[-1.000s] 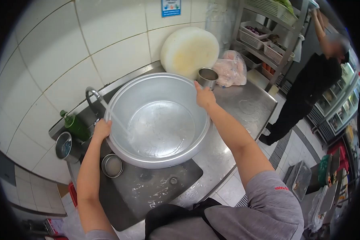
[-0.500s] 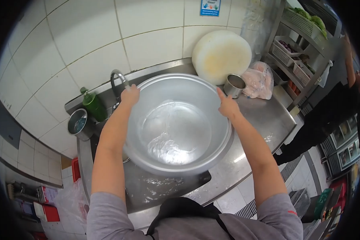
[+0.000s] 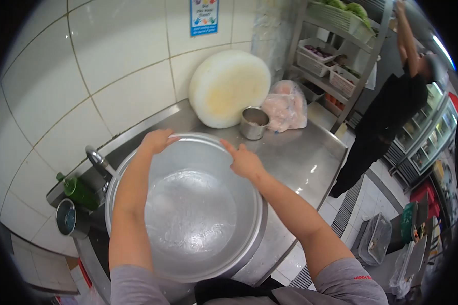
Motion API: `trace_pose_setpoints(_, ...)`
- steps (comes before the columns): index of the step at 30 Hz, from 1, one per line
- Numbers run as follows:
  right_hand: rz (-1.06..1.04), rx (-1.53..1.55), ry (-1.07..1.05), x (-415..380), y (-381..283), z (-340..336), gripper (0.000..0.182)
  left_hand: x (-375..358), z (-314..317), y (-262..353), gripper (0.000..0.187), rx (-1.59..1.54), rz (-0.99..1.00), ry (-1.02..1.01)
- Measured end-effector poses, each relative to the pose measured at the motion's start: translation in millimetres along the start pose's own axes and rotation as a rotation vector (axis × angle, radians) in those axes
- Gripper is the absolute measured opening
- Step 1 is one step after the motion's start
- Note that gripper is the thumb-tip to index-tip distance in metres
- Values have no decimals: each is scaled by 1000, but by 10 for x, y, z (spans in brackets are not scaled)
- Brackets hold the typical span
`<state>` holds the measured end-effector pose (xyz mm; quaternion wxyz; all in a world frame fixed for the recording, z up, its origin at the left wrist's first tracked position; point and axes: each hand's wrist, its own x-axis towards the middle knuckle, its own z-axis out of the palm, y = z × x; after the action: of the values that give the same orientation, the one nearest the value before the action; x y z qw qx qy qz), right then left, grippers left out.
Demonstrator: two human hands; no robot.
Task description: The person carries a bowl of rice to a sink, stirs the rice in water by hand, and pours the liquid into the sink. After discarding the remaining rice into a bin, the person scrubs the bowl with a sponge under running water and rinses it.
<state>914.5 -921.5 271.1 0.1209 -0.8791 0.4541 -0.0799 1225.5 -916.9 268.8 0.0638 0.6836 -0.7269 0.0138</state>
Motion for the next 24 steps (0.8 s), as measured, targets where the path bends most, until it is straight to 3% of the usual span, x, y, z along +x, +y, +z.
trace_pose_setpoints(4, 89, 44, 35, 95, 105, 70, 79, -594, -45, -534, 63, 50, -250, -8)
trace_pose_setpoints(6, 128, 232, -119, 72, 91, -38, 76, -1007, -79, -614, 58, 2, -336, 20)
trace_pose_setpoints(13, 63, 422, 147, 185, 349, 186, 69, -2104, -35, -465, 35, -139, -611, 122)
trace_pose_setpoints(15, 279, 640, 107, 133, 400, 137, 64, -2422, 302, -642, 45, -186, -655, 162)
trace_pose_setpoints(17, 323, 666, 177, -29, 461, 67, 63, -2692, 294, -265, 58, -833, -792, 290)
trace_pose_setpoints(19, 374, 701, 242, -165, 549, 83, 63, -2837, 401, 61, 72, -1312, -677, 364)
trace_pose_setpoints(21, 523, 1006, 354, -208, 682, 214, 62, -2914, -41, 840, 81, -1345, -852, 295)
trace_pose_setpoints(24, 554, 1239, 383, -486, 685, 317, 63, -2755, 215, 798, 82, -1416, -835, 296)
